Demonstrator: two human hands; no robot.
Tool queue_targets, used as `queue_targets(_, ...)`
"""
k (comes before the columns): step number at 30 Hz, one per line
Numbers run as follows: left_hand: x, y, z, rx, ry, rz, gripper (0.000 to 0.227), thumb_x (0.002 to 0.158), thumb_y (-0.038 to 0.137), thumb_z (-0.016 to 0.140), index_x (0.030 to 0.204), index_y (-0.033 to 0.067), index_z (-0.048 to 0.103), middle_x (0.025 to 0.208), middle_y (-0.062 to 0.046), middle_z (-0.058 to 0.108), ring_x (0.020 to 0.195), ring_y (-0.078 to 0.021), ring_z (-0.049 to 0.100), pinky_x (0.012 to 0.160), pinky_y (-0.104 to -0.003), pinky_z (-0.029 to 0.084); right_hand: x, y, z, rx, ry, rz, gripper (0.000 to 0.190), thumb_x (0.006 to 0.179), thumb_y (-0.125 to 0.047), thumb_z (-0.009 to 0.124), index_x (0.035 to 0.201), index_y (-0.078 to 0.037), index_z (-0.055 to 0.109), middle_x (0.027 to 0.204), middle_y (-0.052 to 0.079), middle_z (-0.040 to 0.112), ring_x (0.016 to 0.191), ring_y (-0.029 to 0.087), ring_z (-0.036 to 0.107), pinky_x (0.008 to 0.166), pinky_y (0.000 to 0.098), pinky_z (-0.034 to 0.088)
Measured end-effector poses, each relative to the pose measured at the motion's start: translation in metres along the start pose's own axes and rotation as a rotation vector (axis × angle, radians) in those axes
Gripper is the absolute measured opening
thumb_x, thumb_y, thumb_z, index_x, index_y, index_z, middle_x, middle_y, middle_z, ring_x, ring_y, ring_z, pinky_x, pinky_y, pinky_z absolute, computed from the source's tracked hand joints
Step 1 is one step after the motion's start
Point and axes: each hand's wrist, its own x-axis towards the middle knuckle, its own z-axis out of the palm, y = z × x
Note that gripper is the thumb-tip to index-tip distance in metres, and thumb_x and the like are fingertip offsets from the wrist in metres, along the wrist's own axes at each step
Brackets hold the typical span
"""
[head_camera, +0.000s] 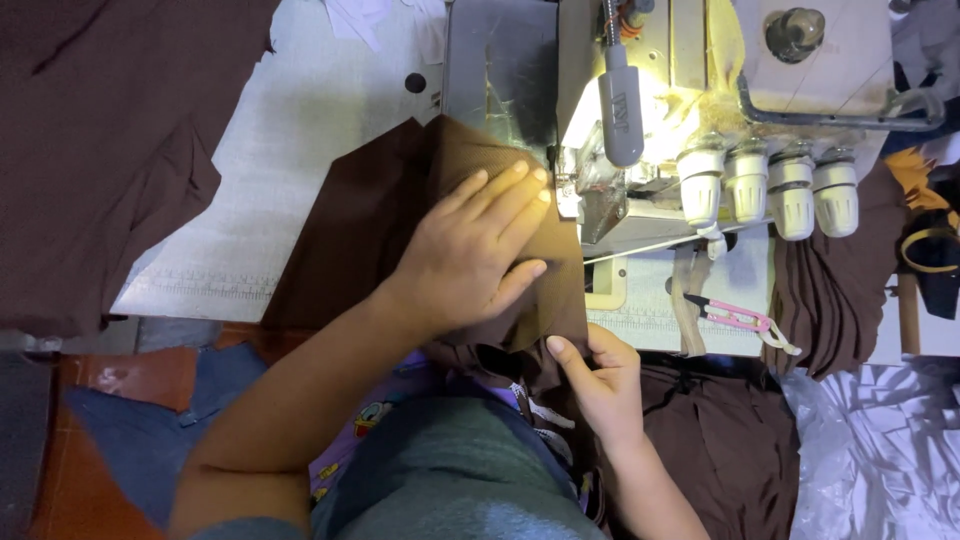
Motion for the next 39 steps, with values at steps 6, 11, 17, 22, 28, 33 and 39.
queue_targets(6,0.011,-0.014,-0.007,-0.067,-0.062,-0.051,0.059,0.099,0.043,0.059,0.143,0.0033,0.057,0.152,-0.012,0.053,0.145,-0.0313,0.045,0.119,-0.050,0.033,-0.001,0.004,-0.002,-0.020,0.025,-0.027,0.022,0.096,-0.019,0.070,0.077,-0.009,0.063,0.073,-0.006,0.055,0.070,0.006,0.048,0.065,0.0221,0.040)
queue_targets(11,0.016,-0.021,-0.006,-0.096,-0.104,-0.087,0.061,0.100,0.045,0.058,0.146,0.0051,0.053,0.153,-0.011,0.050,0.146,-0.0328,0.043,0.119,-0.057,0.029,-0.001,0.004,-0.002,-0.017,0.037,-0.022,0.031,0.096,-0.019,0.070,0.071,-0.011,0.054,0.071,-0.006,0.048,0.069,0.007,0.043,0.063,0.0220,0.036)
queue_targets(17,0.004,-0.034,-0.004,-0.214,-0.056,-0.154,0.059,0.103,0.049,0.043,0.149,0.0120,0.049,0.157,-0.009,0.042,0.150,-0.0328,0.035,0.121,-0.068,0.017,-0.006,0.009,-0.007,-0.059,0.076,-0.024,0.036,0.096,-0.020,0.070,0.070,-0.013,0.047,0.071,-0.007,0.042,0.070,0.006,0.038,0.063,0.0224,0.032)
queue_targets(22,-0.081,-0.071,-0.015,-0.579,-0.158,-0.424,0.097,0.091,0.082,0.024,0.164,0.0188,0.015,0.173,-0.018,0.009,0.160,-0.0409,0.010,0.118,-0.070,0.008,-0.010,0.034,-0.037,-0.059,0.018,0.022,0.019,0.095,-0.016,0.071,0.079,-0.007,0.065,0.076,-0.006,0.055,0.073,0.006,0.047,0.065,0.0223,0.039)
queue_targets(28,-0.144,-0.112,-0.042,0.332,-0.198,0.162,0.042,0.099,0.019,0.055,0.128,0.0495,0.058,0.110,-0.012,0.065,0.052,-0.0241,0.069,0.053,-0.036,0.054,0.005,0.078,-0.029,0.050,-0.161,0.078,0.024,0.090,0.000,0.072,0.114,0.002,0.075,0.093,0.013,0.078,0.086,0.016,0.063,0.083,0.0407,0.058)
queue_targets(33,-0.074,-0.183,-0.122,0.960,0.233,0.035,0.021,0.107,0.012,0.080,0.094,0.0189,0.065,0.109,-0.014,0.053,0.098,-0.0359,0.056,0.080,-0.048,0.042,-0.022,0.087,0.053,0.664,-0.203,0.067,0.024,0.084,0.002,0.076,0.107,0.006,0.071,0.091,0.019,0.076,0.082,0.023,0.073,0.077,0.0421,0.062)
queue_targets(39,-0.057,-0.043,-0.009,-0.129,0.115,0.088,0.067,0.080,0.045,0.066,0.139,0.0146,0.058,0.123,-0.016,0.055,0.116,-0.0354,0.057,0.087,-0.052,0.049,-0.021,0.043,0.056,0.547,-0.181,0.009,0.031,0.089,0.004,0.070,0.120,0.002,0.067,0.097,0.015,0.075,0.087,0.021,0.072,0.079,0.0432,0.061)
